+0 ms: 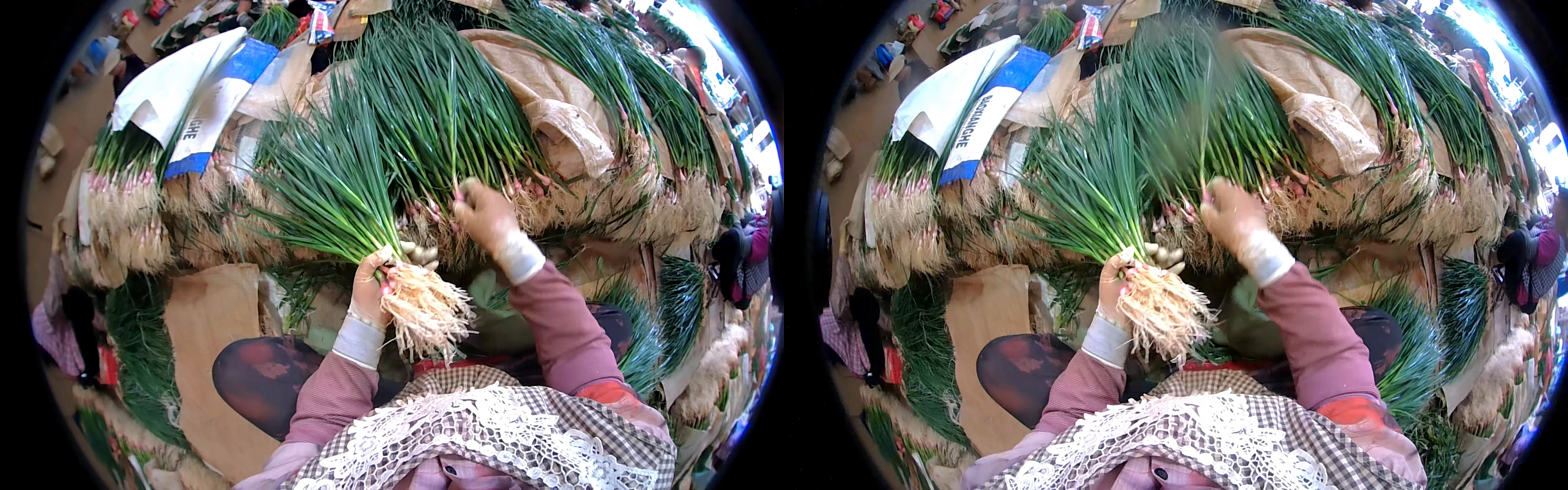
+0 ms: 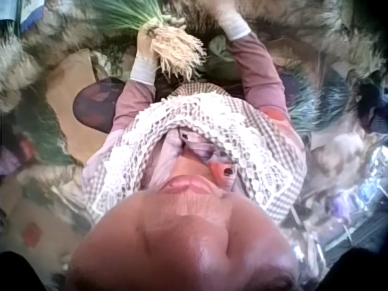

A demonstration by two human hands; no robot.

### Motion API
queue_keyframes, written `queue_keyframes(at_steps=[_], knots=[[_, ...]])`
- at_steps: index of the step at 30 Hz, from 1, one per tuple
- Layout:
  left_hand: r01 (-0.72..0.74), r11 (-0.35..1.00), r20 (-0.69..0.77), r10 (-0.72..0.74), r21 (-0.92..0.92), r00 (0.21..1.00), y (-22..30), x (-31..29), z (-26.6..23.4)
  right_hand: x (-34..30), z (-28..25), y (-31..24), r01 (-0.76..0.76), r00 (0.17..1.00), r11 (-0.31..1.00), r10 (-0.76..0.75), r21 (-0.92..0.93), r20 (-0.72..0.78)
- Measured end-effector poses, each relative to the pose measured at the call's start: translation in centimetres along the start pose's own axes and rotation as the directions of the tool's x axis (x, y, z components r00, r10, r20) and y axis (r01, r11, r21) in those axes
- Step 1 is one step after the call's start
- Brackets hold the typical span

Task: The person cleans bundles of scallions by removing brown paper wrapping, shaking off excess debris, and peeling away the outer layers of the bulbs by hand.

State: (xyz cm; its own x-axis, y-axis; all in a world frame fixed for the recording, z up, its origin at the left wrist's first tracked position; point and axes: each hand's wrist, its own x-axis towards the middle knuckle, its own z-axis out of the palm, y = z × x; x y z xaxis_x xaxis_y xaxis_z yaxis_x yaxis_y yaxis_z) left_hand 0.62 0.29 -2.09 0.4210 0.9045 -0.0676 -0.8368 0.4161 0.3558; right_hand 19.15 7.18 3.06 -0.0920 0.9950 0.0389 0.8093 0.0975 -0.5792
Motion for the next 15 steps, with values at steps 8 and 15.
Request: queue_keyframes(at_steps=[8, 15], knots=[[0.037, 0.999, -0.137, -0.040, -0.028, 0.990, -0.7, 0.2, -0.1, -2.9, 2.2, 2.5, -0.264, 0.847, 0.747, -0.123, 0.610, 0.518], [-0.069, 0.927, -0.123, 0.025, -0.369, 0.992, -0.2, -0.2, -0.2, -2.6, 5.3, -3.8, -0.578, 0.816, -0.197, -0.140, 0.792, 0.561]])
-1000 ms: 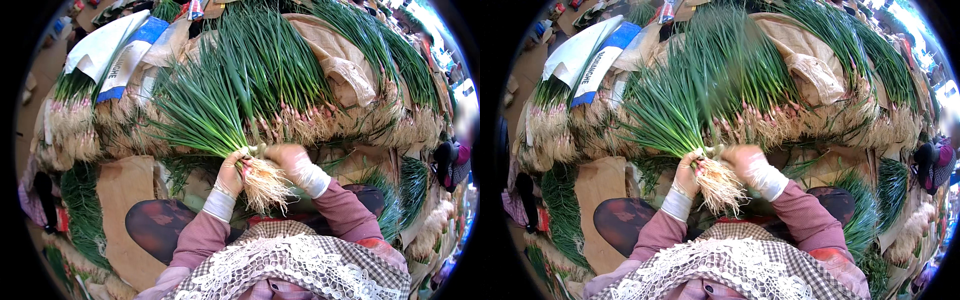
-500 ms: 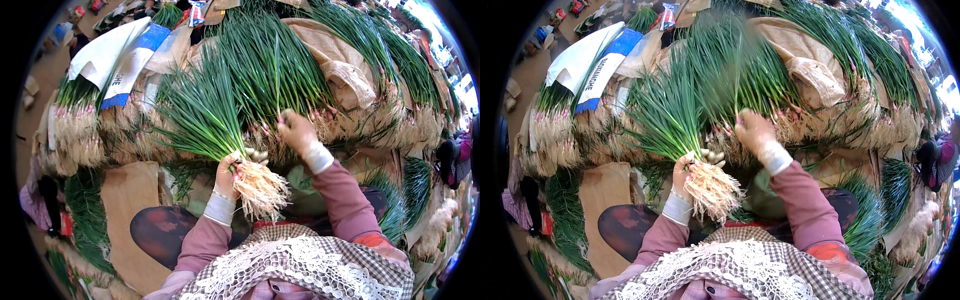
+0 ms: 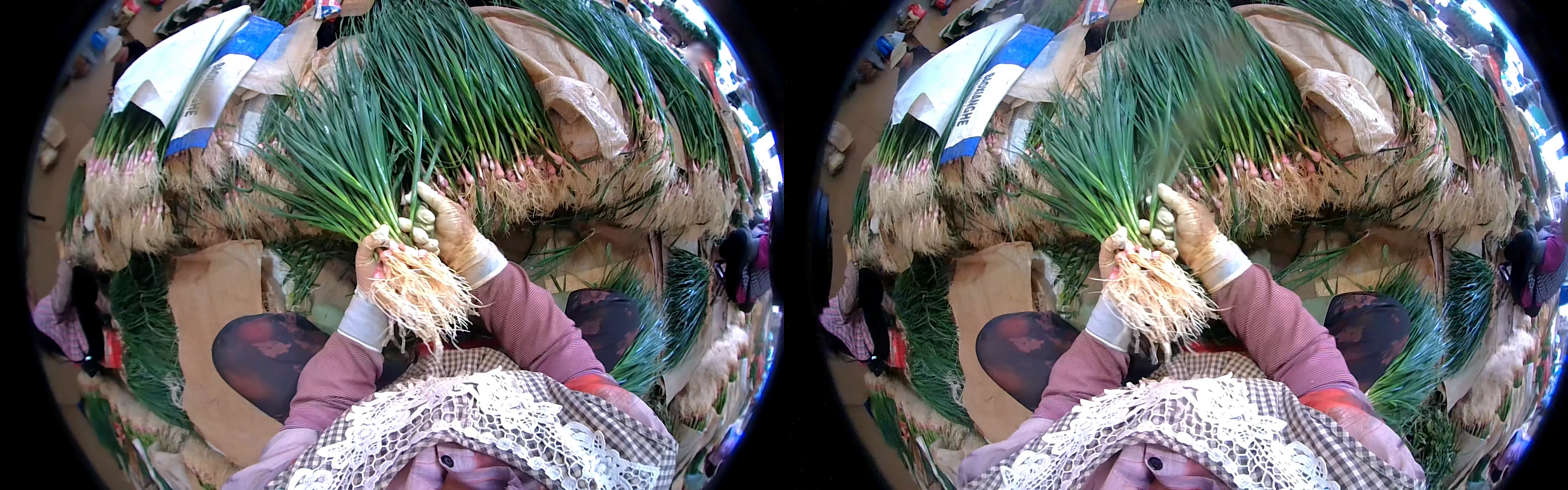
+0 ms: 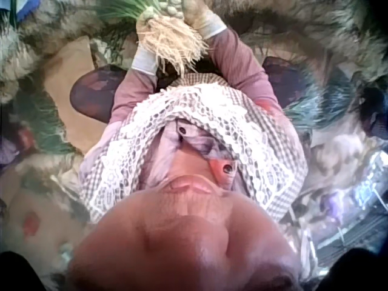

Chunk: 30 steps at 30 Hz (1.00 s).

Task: The person cleans bundles of scallions by removing brown paper wrapping, shaking off excess debris, and peeling away the outer layers of the bulbs by hand.

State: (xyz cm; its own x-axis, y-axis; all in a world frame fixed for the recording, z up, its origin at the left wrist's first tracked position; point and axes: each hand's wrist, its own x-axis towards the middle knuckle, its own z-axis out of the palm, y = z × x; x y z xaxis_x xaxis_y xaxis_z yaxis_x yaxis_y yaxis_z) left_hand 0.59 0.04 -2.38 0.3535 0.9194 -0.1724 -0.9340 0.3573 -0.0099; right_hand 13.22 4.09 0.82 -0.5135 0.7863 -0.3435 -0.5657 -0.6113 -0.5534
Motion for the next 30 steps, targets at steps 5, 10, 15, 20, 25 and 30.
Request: queue_keyframes(at_steps=[5, 10, 15, 20, 25, 30], knots=[[0.000, 0.992, 0.164, -0.021, 0.130, 0.986, 0.0, -0.4, 0.2, 1.3, -2.0, 2.7, -0.179, 0.942, 0.080, -0.272, -0.981, -0.195], [-0.034, 0.988, 0.186, 0.006, 0.150, 0.982, 0.5, -0.5, -0.1, 1.4, -4.7, 0.8, -0.121, 0.978, -0.465, 0.094, -0.877, -0.185], [0.010, 0.979, 0.212, -0.055, 0.205, 0.976, 0.3, -1.8, 2.7, 3.4, -0.1, -4.0, -0.353, 0.874, -0.278, -0.439, -0.893, -0.209], [0.000, 0.996, 0.506, -0.049, 0.095, 0.861, 2.1, -3.5, 4.6, 5.5, -2.6, -3.8, -0.258, 0.893, -0.356, -0.443, -0.898, -0.081], [0.053, 0.990, 0.570, -0.120, 0.133, 0.813, 3.3, -4.7, 5.4, 2.5, -5.8, 2.5, 0.164, 0.832, -0.765, 0.447, -0.622, -0.330], [0.054, 0.985, 0.538, -0.134, 0.161, 0.832, 3.7, -4.1, 5.1, 3.1, -0.9, -0.8, 0.239, 0.866, -0.107, -0.426, -0.965, 0.262]])
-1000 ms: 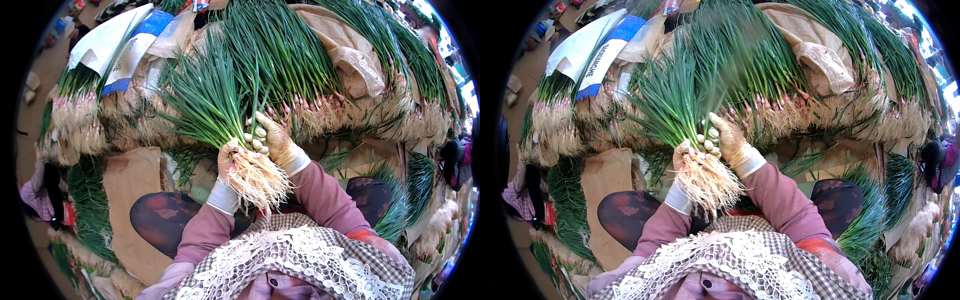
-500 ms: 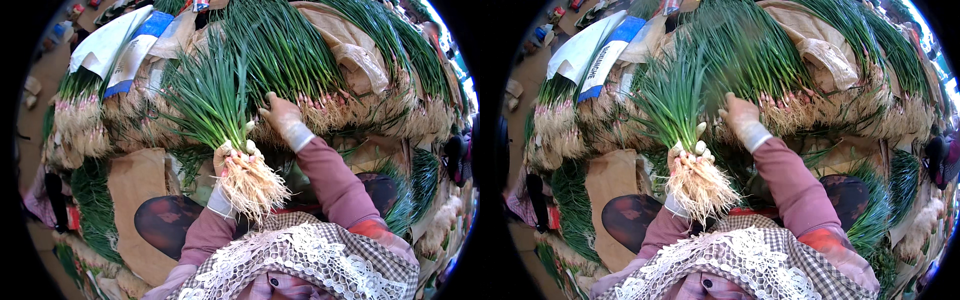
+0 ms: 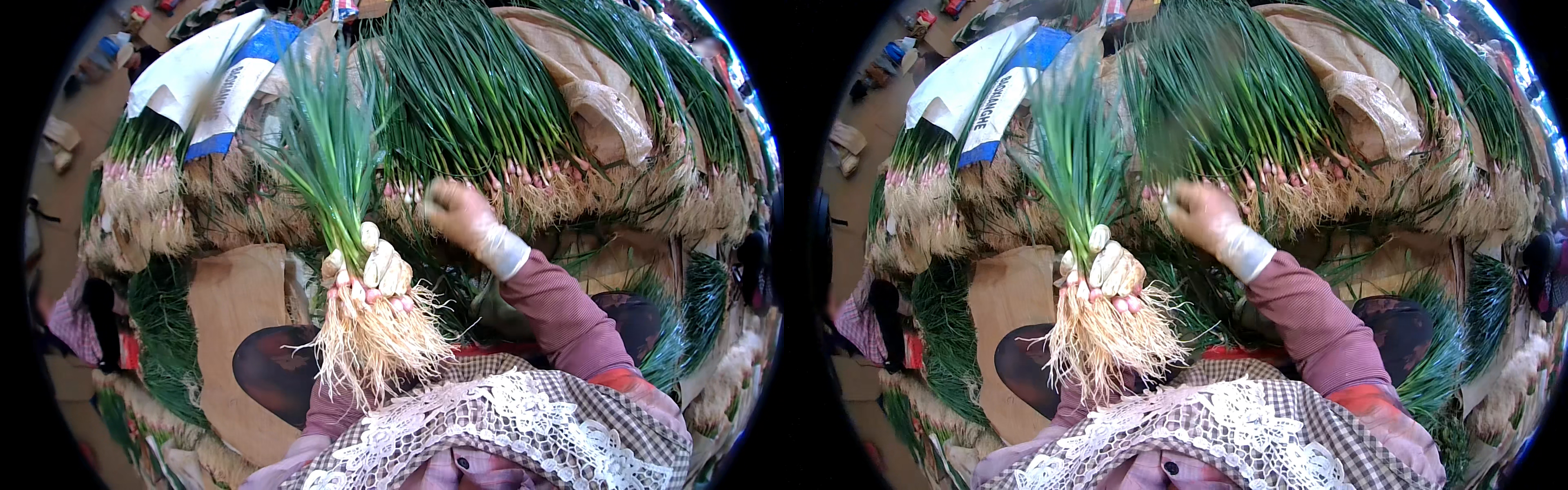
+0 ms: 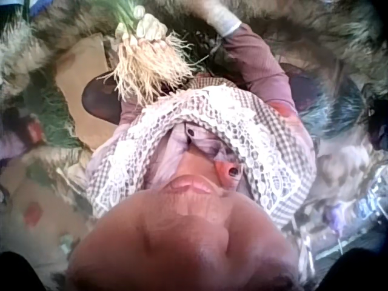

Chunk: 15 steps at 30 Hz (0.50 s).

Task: The person cleans bundles of scallions by removing brown paper wrapping, shaking off excess debris, and peeling away the outer layers of the bulbs by hand.

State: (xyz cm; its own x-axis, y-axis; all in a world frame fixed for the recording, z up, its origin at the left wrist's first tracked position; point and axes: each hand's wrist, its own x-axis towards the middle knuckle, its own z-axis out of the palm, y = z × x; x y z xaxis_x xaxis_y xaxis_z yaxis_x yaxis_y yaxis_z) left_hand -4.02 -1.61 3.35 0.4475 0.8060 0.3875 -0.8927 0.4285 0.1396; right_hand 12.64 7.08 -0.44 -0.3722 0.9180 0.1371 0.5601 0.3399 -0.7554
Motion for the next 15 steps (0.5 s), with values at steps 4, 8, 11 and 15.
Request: queue_keyframes(at_steps=[4, 8, 11, 15], knots=[[0.017, 1.000, -0.007, -0.017, 0.003, 1.000, -0.3, 0.2, -0.3, 3.7, -2.4, -4.7, 0.181, 0.975, 0.915, -0.118, 0.360, -0.189], [0.034, 0.999, -0.010, -0.034, 0.006, 0.999, -0.5, 0.3, -0.3, 2.8, -2.4, -6.1, 0.120, 0.992, 0.939, -0.127, 0.324, 0.001], [0.049, 0.999, -0.007, -0.049, 0.017, 0.999, -0.3, 0.7, -0.4, 2.0, -2.5, -5.5, 0.196, 0.976, 0.952, -0.213, 0.237, 0.050], [0.048, 0.999, -0.025, -0.048, -0.015, 0.999, -0.7, 0.5, -1.4, 1.1, -2.6, -6.4, 0.213, 0.970, 0.969, -0.225, -0.124, -0.092]])
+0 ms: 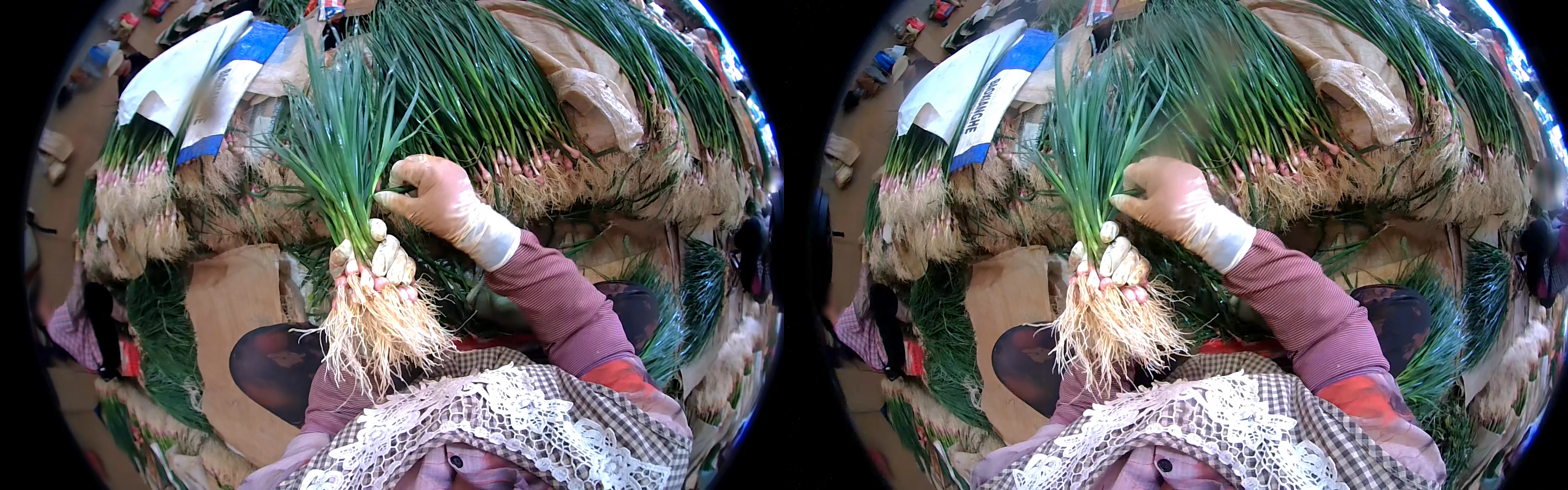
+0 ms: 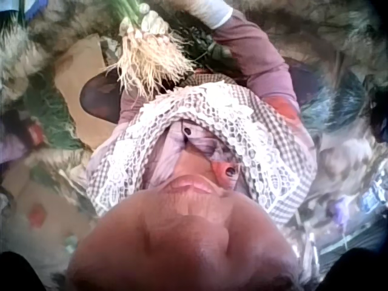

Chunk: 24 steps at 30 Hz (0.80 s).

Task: The person cleans bundles of scallions by removing brown paper wrapping, shaking off excess debris, and peeling away the outer layers of the bulbs by hand.

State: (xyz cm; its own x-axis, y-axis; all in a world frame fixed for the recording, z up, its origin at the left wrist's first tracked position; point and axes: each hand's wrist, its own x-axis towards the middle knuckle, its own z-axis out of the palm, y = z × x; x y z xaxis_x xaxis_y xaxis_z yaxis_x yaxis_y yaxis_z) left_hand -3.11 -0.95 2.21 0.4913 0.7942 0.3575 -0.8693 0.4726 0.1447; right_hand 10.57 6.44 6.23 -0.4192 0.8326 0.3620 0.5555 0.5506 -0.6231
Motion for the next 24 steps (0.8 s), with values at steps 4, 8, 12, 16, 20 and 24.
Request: queue_keyframes(at_steps=[4, 8, 12, 16, 20, 24], knots=[[-0.007, 0.999, -0.015, 0.006, -0.041, 1.000, -0.5, 0.0, 0.1, 0.6, 0.9, 0.9, -0.191, 0.980, 0.951, 0.170, -0.243, -0.104], [-0.080, 0.997, 0.083, 0.080, -0.006, 0.993, -0.9, 0.7, -1.4, -4.2, 2.7, 6.1, -0.359, 0.933, 0.933, 0.359, 0.012, -0.016], [-0.062, 0.981, -0.268, 0.110, 0.182, 0.957, -2.5, 0.9, 0.6, -10.2, 4.7, 7.3, -0.142, 0.383, 0.953, 0.302, -0.268, 0.873], [0.051, 0.974, -0.514, 0.073, 0.222, 0.855, -2.6, 0.3, -4.6, -7.6, -1.1, 4.7, -0.643, 0.735, 0.343, 0.526, 0.684, 0.427], [0.053, 0.917, -0.699, 0.264, 0.396, 0.664, -5.9, 2.4, -5.4, -7.5, 0.3, 4.2, -0.241, 0.938, 0.967, 0.210, 0.083, 0.277], [0.088, 0.971, -0.506, 0.038, 0.223, 0.862, -4.8, 2.0, -5.0, -5.9, -3.5, 6.6, -0.396, 0.884, 0.903, 0.424, 0.166, -0.198]])
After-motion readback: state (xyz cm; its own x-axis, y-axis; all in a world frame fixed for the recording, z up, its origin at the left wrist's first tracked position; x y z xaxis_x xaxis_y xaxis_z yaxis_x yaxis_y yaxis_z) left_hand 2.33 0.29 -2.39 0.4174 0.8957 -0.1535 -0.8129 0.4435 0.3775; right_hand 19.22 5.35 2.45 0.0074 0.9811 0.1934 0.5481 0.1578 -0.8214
